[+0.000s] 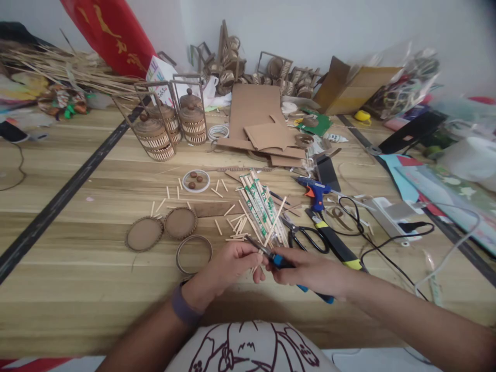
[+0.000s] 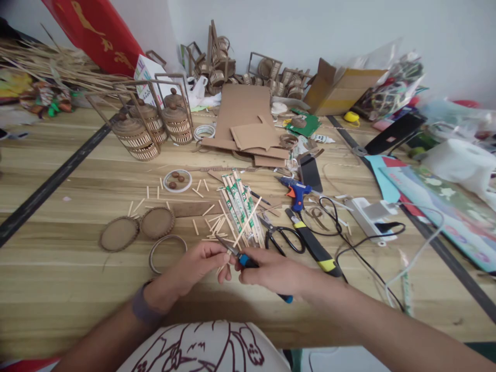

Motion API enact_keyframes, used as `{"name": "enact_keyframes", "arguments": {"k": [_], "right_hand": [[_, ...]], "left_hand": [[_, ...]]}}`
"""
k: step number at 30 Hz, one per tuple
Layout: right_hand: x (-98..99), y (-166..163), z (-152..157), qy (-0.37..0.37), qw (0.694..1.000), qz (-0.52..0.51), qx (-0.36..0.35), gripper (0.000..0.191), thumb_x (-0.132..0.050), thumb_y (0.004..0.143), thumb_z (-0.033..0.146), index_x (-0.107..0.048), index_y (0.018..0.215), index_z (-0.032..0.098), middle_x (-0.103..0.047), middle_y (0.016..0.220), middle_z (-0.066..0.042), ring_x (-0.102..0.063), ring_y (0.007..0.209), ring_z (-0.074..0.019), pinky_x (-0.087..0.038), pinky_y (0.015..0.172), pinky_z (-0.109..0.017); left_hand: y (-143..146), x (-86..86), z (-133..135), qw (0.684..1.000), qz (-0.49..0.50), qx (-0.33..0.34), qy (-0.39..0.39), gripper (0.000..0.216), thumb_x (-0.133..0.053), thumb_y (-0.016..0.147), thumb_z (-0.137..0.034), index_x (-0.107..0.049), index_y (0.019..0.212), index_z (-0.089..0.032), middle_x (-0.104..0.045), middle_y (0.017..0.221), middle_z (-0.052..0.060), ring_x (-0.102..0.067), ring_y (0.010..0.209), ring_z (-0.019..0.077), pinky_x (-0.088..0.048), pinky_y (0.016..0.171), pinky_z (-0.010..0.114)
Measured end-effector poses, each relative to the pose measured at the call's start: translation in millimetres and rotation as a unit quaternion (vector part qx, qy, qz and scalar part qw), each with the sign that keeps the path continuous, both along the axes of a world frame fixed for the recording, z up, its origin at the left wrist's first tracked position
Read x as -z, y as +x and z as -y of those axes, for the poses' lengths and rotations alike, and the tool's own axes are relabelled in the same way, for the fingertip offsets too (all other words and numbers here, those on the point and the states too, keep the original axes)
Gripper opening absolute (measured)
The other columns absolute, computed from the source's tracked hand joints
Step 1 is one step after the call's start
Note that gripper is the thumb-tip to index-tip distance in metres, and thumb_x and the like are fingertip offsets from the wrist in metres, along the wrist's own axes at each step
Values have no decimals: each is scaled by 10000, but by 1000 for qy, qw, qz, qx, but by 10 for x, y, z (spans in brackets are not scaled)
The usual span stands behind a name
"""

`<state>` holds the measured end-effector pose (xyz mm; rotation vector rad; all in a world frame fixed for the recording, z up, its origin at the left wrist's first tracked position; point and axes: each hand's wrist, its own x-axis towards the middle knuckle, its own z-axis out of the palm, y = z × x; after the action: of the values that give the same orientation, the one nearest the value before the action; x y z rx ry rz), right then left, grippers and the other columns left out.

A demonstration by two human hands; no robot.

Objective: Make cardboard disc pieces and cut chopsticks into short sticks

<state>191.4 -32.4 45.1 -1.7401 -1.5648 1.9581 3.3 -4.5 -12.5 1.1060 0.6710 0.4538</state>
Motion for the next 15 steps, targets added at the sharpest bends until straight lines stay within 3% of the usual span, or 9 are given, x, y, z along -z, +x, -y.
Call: {"name": "enact_keyframes", "arguments": {"k": [5, 10, 15], "right_hand": [[-68, -24, 0, -71, 995, -44, 59, 268, -550, 584, 229, -566, 849, 190, -505, 726, 26, -448, 660, -110, -351, 572, -217], [-20, -49, 6, -53, 996, -32, 58, 287, -528, 576, 217, -564, 859, 191, -500, 711, 31, -442, 638, -109, -355, 563, -224], [45, -32, 23, -10, 1000, 15, 15, 230, -538, 603, 214, -541, 832, 206, -479, 712, 38, -422, 630, -114, -342, 560, -226]], "left_hand": [[9, 18, 15, 999, 19, -12, -38, 366, -631, 763, -480, -597, 600, -155, -550, 524, -5, -591, 637, 157, -458, 729, 300], [6, 51, 28, 998, 26, -10, -56, 369, -653, 753, -507, -617, 686, -146, -530, 517, -22, -593, 636, 160, -456, 743, 312], [2, 56, 35, 998, 18, -8, -63, 359, -661, 741, -496, -631, 752, -138, -521, 510, -36, -582, 612, 149, -451, 710, 292]]}}
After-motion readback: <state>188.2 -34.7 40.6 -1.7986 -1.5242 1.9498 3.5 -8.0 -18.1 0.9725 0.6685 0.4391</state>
